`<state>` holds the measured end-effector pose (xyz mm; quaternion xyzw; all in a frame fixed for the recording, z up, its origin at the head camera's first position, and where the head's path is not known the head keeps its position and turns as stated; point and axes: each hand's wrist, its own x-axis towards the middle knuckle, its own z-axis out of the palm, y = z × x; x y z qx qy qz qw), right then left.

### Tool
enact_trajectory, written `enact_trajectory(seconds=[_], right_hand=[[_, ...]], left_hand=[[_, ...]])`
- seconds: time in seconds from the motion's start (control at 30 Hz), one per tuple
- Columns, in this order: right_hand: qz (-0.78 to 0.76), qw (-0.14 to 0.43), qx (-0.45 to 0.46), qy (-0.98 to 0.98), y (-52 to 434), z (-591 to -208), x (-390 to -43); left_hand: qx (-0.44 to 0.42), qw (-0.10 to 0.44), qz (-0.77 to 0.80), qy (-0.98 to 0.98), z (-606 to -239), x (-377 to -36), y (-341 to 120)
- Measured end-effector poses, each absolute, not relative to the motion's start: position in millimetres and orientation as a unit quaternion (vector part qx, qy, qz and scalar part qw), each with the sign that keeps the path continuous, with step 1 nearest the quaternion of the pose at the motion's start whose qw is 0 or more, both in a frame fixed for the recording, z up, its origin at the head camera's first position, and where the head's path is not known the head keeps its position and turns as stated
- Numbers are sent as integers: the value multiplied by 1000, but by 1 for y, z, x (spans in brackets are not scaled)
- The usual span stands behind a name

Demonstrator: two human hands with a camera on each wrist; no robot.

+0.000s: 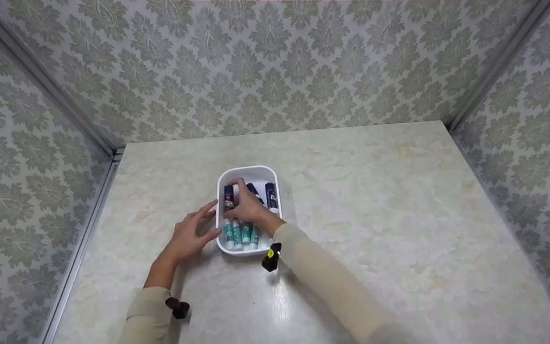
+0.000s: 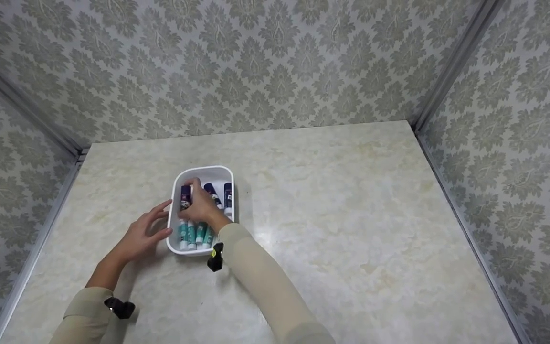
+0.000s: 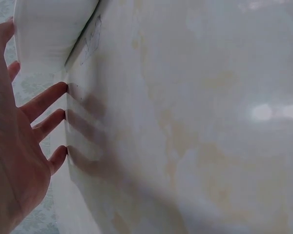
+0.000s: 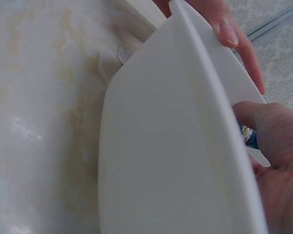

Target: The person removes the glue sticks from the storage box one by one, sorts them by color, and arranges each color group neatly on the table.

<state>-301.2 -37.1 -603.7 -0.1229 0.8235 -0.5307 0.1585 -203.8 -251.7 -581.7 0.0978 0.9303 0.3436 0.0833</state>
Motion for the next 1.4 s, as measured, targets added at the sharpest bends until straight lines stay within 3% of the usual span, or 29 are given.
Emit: enact_trajectory(seconds=[0.47,1.4], right_hand=[[-542,159,-138,814,-24,-551,-280],[-545,180,-144,806,37,-503,-288]], left_hand=[[100,103,335,931,-576,-207,-249],[91,105,341,930,-580,-205,-252]])
